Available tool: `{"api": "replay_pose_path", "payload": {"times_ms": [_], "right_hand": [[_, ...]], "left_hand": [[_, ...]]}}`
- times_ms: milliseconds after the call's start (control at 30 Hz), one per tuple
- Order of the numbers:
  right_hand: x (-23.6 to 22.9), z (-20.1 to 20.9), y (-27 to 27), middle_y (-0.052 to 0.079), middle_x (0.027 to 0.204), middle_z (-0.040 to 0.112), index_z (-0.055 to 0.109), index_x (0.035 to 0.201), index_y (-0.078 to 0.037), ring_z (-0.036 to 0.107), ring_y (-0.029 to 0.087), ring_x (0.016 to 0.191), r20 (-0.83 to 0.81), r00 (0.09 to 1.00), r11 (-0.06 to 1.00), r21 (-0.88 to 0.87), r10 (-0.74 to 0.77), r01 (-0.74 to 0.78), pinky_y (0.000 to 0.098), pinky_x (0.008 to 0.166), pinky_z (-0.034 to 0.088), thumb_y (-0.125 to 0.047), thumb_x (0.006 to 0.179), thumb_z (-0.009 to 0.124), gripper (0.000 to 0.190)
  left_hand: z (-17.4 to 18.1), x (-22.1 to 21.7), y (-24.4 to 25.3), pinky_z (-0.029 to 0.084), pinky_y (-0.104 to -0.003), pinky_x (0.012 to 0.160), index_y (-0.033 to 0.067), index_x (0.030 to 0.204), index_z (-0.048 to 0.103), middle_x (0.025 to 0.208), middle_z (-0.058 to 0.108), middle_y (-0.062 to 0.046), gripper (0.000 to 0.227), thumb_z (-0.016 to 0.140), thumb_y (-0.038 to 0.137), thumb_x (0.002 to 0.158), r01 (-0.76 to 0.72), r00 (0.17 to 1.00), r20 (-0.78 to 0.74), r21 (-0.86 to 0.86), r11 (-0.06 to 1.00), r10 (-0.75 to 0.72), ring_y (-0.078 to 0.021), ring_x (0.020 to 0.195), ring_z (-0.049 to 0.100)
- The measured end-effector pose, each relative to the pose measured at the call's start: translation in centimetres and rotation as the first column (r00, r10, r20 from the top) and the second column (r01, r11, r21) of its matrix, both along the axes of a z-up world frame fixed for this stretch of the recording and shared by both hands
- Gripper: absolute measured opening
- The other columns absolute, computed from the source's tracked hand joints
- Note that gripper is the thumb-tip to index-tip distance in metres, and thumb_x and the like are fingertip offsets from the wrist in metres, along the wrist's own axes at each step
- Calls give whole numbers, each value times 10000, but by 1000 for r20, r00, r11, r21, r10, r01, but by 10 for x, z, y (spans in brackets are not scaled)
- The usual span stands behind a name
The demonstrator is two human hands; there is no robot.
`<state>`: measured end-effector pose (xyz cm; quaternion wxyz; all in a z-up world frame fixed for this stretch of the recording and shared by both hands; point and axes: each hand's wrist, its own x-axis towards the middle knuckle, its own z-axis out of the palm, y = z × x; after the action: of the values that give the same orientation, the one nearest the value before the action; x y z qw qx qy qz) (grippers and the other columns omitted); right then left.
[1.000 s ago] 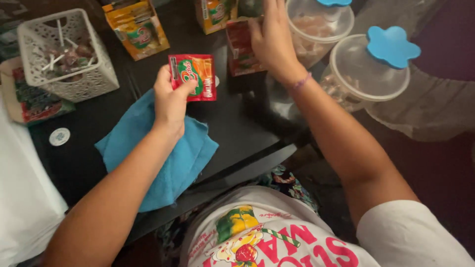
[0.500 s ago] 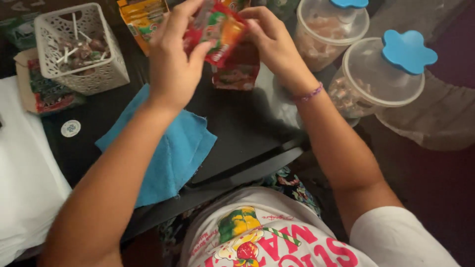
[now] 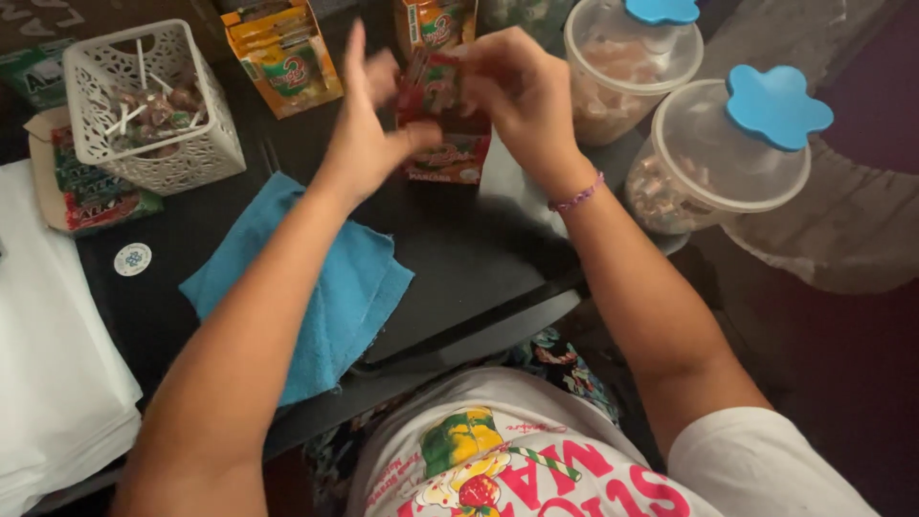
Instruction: Organizing and sorting snack packets from cardboard boxes on a counter.
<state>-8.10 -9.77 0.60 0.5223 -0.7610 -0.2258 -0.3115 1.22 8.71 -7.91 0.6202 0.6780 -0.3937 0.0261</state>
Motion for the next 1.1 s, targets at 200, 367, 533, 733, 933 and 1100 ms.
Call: {"api": "replay_pose_path", "payload": {"times_ms": [200, 367, 533, 733, 933, 1100], "right_hand": [[1, -1, -2, 62, 892, 563, 480, 1003, -44, 594, 122, 832, -70, 997, 982, -184, 38, -50, 246, 711, 541, 142, 830, 646, 303], [-1, 3, -3, 85, 966, 624, 579, 1022, 7, 605, 155, 850, -13, 1000, 962, -272, 8, -11, 276, 785, 506, -13, 856, 761, 247], [1, -6, -3, 73, 817, 617, 594, 859, -15, 568, 153, 735, 75, 995, 956, -281, -63, 82, 284, 657, 484, 88, 837, 692, 144], [4, -3, -9, 31, 798, 572, 540, 845, -49, 557, 122, 751, -115, 993, 958, -278, 37, -68, 261, 718, 492, -63, 827, 820, 281], [7, -6, -17, 62, 810, 638, 675, 834, -32, 557, 137, 741, -48, 998, 940, -340, -45, 27, 264, 656, 430, -73, 947, 690, 121], [13, -17, -23, -89, 893, 688, 723, 824, -182, 530, 149, 869, 22, 981, 754, -637, -191, 161, 386, 848, 270, -202, 832, 807, 87]], "left_hand": [[43, -49, 12, 482, -393, 914, 190, 1467, 61, 1386, 540, -144, 1080, 847, 128, 728, -140, 988, -13, 340, 930, 154, -290, 1165, 614], [26, -67, 19, 444, -443, 988, 175, 1471, 136, 1332, 525, -197, 989, 818, 109, 758, -237, 971, 108, 322, 917, 213, -352, 1203, 537], [13, -81, 16, 532, -492, 884, 174, 1491, -47, 1422, 331, -209, 933, 694, 123, 927, -250, 961, 191, 295, 922, 200, -401, 1274, 457], [15, -87, 16, 475, -402, 1015, 191, 1501, -58, 1396, 370, -196, 962, 710, 103, 929, -245, 962, 175, 201, 949, 211, -341, 1281, 470], [19, -87, 17, 497, -409, 973, 223, 1501, -48, 1370, 391, -182, 994, 722, 80, 889, -252, 962, 174, 255, 934, 212, -302, 1186, 546], [27, -88, 18, 464, -458, 1057, 176, 1481, 169, 1443, 308, -176, 827, 702, 5, 873, -208, 963, 213, 218, 953, 162, -360, 1347, 384]]}}
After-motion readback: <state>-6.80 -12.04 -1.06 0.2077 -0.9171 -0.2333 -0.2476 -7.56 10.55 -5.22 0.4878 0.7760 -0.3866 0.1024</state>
